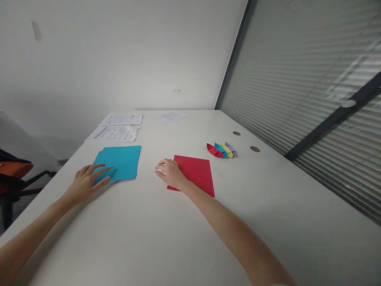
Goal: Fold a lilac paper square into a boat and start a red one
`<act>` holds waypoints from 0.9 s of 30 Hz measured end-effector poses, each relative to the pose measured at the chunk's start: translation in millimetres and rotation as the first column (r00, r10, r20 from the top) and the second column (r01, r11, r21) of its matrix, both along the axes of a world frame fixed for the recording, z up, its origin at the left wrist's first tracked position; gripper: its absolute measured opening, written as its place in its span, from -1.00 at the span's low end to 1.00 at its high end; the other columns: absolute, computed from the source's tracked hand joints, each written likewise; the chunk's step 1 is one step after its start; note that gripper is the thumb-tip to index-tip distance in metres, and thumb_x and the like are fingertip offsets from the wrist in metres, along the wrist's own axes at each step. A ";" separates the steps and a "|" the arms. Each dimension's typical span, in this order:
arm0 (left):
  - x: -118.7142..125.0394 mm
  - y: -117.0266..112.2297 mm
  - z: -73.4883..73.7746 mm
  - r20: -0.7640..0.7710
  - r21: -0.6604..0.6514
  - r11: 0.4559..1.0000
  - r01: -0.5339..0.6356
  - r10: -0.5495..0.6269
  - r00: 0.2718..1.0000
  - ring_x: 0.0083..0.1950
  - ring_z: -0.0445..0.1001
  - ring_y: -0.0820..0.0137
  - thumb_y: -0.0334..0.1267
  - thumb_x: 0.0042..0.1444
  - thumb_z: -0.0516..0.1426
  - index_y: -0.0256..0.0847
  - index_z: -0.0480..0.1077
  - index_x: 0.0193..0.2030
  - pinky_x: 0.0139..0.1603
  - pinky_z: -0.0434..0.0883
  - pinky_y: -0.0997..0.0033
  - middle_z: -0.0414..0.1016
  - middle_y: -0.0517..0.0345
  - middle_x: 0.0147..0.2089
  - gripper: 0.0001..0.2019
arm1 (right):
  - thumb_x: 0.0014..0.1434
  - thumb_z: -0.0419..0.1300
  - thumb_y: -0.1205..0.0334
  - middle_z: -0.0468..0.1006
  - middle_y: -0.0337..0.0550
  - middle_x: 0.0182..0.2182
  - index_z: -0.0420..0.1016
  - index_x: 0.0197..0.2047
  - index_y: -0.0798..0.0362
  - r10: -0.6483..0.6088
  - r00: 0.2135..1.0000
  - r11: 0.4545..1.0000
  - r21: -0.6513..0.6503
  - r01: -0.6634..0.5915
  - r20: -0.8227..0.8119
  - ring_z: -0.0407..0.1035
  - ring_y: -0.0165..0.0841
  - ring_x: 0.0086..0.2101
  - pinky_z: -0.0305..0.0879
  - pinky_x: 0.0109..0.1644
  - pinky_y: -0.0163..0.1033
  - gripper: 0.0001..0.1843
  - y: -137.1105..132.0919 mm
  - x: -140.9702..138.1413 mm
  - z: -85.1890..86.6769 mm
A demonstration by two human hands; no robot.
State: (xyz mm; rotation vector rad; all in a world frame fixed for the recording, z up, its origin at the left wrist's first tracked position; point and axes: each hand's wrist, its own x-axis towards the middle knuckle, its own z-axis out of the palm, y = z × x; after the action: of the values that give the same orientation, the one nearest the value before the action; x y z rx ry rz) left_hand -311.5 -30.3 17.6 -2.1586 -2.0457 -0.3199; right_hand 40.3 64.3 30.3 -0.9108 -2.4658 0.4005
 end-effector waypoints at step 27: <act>262.4 59.6 0.7 0.049 0.147 0.778 0.611 -0.622 0.781 0.00 0.46 0.21 0.02 0.30 0.02 -0.14 0.50 -0.06 0.03 0.29 0.12 0.54 0.00 -0.02 -0.65 | 0.26 0.10 -0.13 0.47 0.03 -0.07 0.54 0.08 0.01 -0.220 0.959 0.966 0.174 0.189 0.180 0.30 -0.15 -0.06 0.24 0.08 0.02 -0.50 -1.2 143.1 -19.6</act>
State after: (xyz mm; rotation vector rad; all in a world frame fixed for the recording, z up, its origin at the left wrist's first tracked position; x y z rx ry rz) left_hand -49.0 29.3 18.3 -2.7172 -1.2307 -0.6133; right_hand 183.4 63.1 10.7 -1.1748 -2.5023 0.0468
